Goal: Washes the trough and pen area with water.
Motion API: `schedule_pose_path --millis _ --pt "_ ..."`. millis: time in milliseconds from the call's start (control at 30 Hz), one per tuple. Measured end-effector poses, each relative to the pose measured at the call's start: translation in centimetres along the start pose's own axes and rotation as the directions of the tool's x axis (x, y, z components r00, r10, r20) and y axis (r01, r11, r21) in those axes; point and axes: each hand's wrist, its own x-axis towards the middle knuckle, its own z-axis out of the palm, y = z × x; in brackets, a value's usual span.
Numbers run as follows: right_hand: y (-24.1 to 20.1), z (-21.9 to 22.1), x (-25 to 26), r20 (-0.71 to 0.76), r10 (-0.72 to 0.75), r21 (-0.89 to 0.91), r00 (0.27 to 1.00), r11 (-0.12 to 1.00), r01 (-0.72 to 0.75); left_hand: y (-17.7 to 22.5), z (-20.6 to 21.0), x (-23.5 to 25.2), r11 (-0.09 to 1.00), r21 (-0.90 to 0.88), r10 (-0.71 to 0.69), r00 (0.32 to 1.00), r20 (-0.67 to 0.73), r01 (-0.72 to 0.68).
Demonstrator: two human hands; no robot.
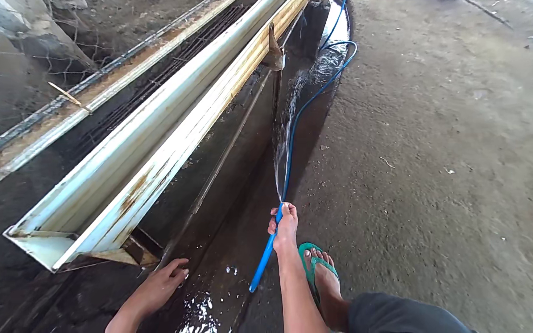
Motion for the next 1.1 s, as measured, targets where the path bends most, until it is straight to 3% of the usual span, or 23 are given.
schedule_pose_path --millis 233,767,1100 --pt "2.9 -0.4 0.7 -0.046 0.143 -0.038 0.989 0.989 -0.145 0.0 -0.2 -0.3 1.0 -0.001 -0.013 1.0 0.005 0.013" --pt "0.7 0.2 0.2 -0.026 -0.03 0.015 0.999 0.999 0.03 -0.5 -0.2 -0.4 1.0 -0.004 0.006 1.0 -0.011 -0.006" --pt "1.2 0.0 0.4 -0.018 0.004 0.006 1.0 1.0 -0.004 -0.3 -0.3 -0.5 1.0 -0.011 0.002 1.0 -0.011 -0.002"
